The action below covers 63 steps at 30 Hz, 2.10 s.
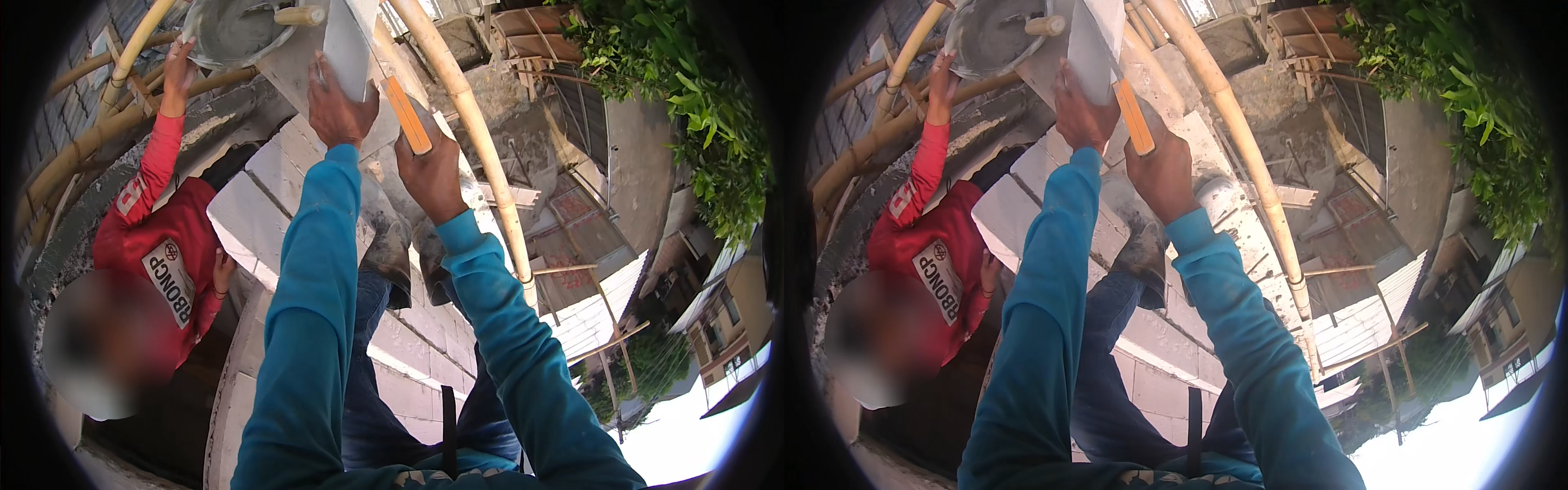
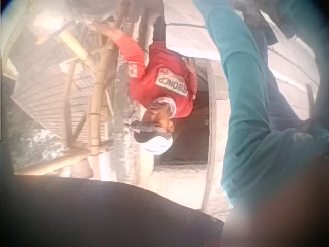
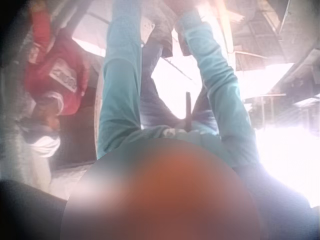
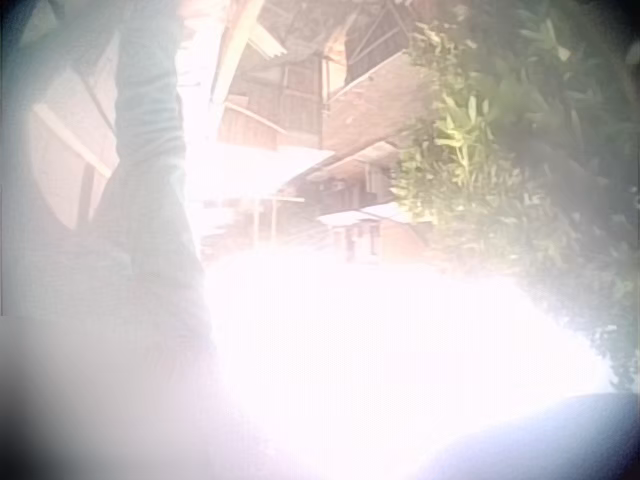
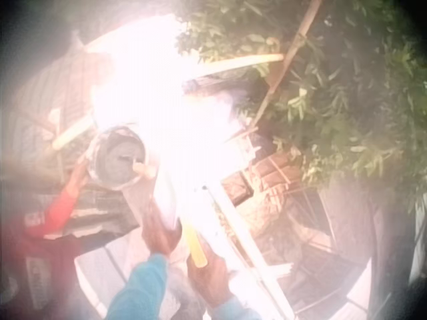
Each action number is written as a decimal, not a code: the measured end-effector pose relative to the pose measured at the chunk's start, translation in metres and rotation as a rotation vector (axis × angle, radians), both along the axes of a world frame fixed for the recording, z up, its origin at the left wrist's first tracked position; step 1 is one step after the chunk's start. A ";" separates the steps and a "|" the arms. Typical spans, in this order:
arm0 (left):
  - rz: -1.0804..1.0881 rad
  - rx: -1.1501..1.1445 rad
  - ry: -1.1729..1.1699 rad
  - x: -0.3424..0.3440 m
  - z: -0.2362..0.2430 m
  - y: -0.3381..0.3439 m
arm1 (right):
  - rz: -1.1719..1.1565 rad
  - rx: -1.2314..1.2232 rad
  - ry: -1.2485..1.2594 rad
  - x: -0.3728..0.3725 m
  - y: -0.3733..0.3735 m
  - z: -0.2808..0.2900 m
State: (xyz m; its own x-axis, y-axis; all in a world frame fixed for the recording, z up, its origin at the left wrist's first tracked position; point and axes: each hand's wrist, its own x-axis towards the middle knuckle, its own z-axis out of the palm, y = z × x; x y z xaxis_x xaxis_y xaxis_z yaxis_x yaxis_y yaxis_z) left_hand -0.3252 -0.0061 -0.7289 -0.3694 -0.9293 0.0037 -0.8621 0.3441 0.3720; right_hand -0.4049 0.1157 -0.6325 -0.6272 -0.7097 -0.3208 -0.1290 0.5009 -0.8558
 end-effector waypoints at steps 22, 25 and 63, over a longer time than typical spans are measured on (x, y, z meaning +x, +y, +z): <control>0.118 0.128 0.038 -0.001 0.000 0.003 | 0.023 -0.056 -0.049 -0.005 0.014 -0.015; 0.148 0.163 0.055 0.001 -0.001 0.003 | 0.042 -0.154 0.001 -0.004 0.015 -0.020; 0.171 -0.083 0.206 0.003 -0.024 -0.032 | 0.204 -0.480 0.159 -0.018 -0.023 -0.075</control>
State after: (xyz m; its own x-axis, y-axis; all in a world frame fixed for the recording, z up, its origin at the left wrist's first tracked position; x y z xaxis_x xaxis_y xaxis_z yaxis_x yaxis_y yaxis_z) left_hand -0.3226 -0.0384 -0.7525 -0.1910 -0.9714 0.1409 -0.8193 0.2368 0.5221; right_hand -0.4230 0.0925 -0.7072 -0.4758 -0.8655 0.1567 -0.3293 0.0100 -0.9442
